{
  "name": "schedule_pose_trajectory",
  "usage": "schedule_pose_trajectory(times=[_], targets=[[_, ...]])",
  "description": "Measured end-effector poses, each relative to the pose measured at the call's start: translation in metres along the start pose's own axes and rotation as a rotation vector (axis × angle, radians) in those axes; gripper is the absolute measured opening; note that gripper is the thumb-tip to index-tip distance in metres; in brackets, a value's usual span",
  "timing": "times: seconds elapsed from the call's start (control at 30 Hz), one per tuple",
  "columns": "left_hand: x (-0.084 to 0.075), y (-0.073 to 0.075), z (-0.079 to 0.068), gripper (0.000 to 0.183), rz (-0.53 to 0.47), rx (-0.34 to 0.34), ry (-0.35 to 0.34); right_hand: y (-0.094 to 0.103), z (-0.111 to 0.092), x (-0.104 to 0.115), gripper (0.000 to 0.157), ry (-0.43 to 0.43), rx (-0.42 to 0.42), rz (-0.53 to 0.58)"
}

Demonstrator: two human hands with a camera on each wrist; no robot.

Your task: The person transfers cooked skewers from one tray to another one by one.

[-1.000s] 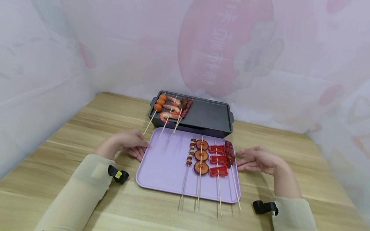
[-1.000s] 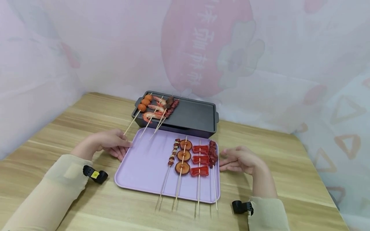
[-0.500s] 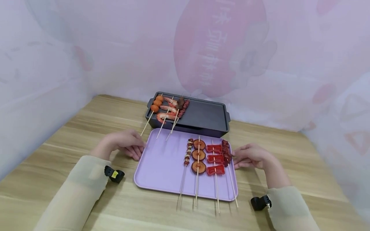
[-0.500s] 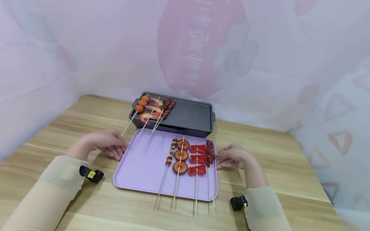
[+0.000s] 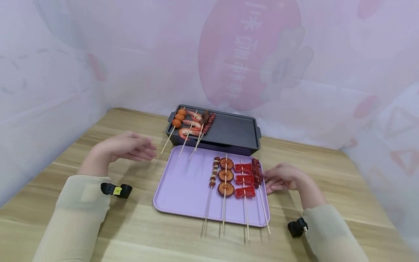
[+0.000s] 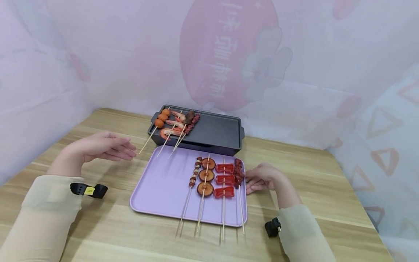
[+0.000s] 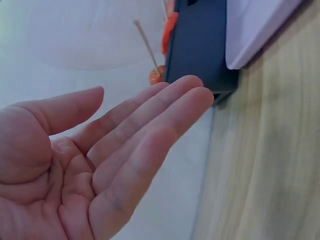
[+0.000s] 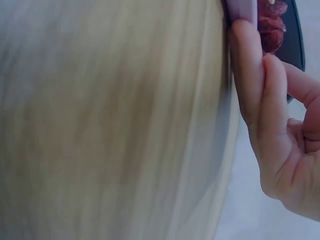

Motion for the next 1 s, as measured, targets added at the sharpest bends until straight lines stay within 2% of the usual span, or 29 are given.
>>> schedule_pose_trajectory(times=[0.1, 0.33, 0.57, 0.77, 1.0], targets=[[-0.004, 0.002, -0.003, 0.060, -0.032, -0.011, -0.013, 0.000, 0.002, 0.001, 0.029, -0.013, 0.004, -0.014], [-0.013, 0.001, -0.008, 0.061, -0.078, 0.020, -0.038, -0.002, 0.004, 0.000, 0.029, -0.030, 0.019, -0.005], [-0.021, -0.003, -0.015, 0.060, -0.148, -0.008, -0.072, -0.002, 0.006, -0.001, 0.029, -0.040, 0.036, -0.007], [-0.031, -0.017, -0.016, 0.057, -0.238, 0.009, -0.119, 0.000, 0.009, 0.000, 0.031, -0.058, 0.063, 0.015], [-0.043, -0.043, -0.010, 0.052, -0.284, 0.033, -0.148, 0.002, 0.010, -0.001, 0.033, -0.081, 0.070, 0.029]])
Point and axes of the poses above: each hand's wrist, its own z-axis towards the middle knuckle, its own y-axis out of the back of the hand, x = y × z, the point moved 1 cm from there along z, towards the middle knuckle, and after that the axes turned 15 degrees about -x, right-handed, at the moved point
